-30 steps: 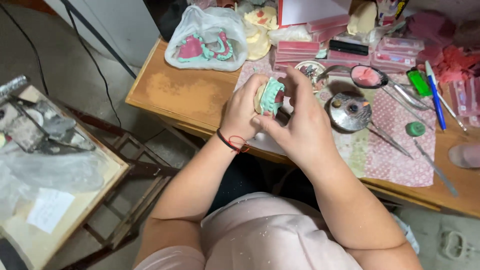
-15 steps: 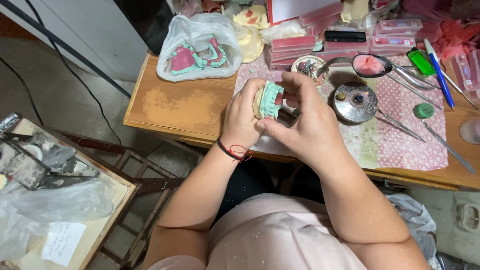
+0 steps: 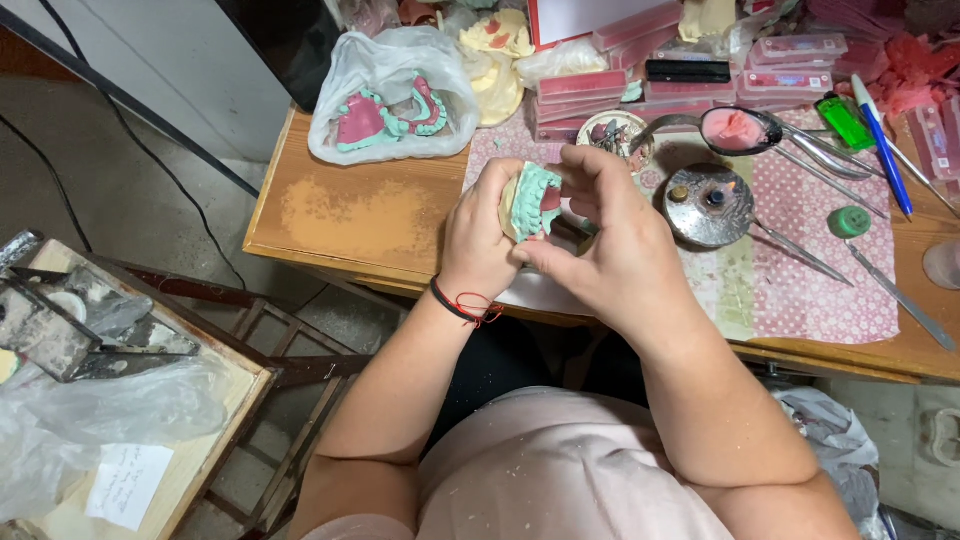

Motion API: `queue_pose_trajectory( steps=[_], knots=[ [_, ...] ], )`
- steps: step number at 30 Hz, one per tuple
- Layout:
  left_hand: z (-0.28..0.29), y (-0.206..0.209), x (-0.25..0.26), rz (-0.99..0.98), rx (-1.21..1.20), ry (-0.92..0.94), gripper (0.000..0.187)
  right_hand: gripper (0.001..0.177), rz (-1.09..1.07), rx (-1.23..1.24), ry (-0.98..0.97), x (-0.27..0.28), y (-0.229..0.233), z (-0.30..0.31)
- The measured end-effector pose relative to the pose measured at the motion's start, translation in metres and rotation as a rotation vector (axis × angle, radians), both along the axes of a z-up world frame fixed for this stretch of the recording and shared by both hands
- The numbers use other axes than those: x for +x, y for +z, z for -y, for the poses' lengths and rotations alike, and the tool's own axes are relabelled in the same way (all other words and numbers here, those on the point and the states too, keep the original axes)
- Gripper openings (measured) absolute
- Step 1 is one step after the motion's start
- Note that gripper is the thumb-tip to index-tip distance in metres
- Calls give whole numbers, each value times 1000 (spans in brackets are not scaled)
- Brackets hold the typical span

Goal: Shaping and refining dental models using wax and a small tool

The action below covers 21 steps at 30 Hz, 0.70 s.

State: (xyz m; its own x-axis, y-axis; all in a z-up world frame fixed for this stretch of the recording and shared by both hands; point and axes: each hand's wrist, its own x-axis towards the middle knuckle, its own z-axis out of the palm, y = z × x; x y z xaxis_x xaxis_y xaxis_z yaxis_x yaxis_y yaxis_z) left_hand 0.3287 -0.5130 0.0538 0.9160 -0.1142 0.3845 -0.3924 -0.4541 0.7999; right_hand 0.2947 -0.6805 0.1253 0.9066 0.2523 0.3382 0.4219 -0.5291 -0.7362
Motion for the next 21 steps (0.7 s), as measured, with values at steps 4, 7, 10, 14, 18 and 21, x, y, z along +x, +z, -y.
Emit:
queue_pose_trajectory(
  steps=[4, 7, 10, 14, 18, 21],
  knots=[
    [-1, -7, 2, -8, -27, -9, 55, 83, 13, 27, -44, -5, 4, -7],
    [-2, -6, 4, -25, -42, -5, 60, 87, 3, 13, -68, -8, 10, -5],
    [-4, -2, 5, -137, -30, 45, 68, 82, 13, 17, -19, -17, 23, 3],
    [-14, -18, 15, -157, -239, 79, 47, 82, 88, 107, -71, -32, 40, 23],
    [-29, 1, 14, -272, -734, -135, 22, 82, 94, 242, -106, -41, 33, 43],
    [-50, -2, 13, -424, -945, -196, 28, 83, 48, 255, -80, -42, 16, 47]
  ],
)
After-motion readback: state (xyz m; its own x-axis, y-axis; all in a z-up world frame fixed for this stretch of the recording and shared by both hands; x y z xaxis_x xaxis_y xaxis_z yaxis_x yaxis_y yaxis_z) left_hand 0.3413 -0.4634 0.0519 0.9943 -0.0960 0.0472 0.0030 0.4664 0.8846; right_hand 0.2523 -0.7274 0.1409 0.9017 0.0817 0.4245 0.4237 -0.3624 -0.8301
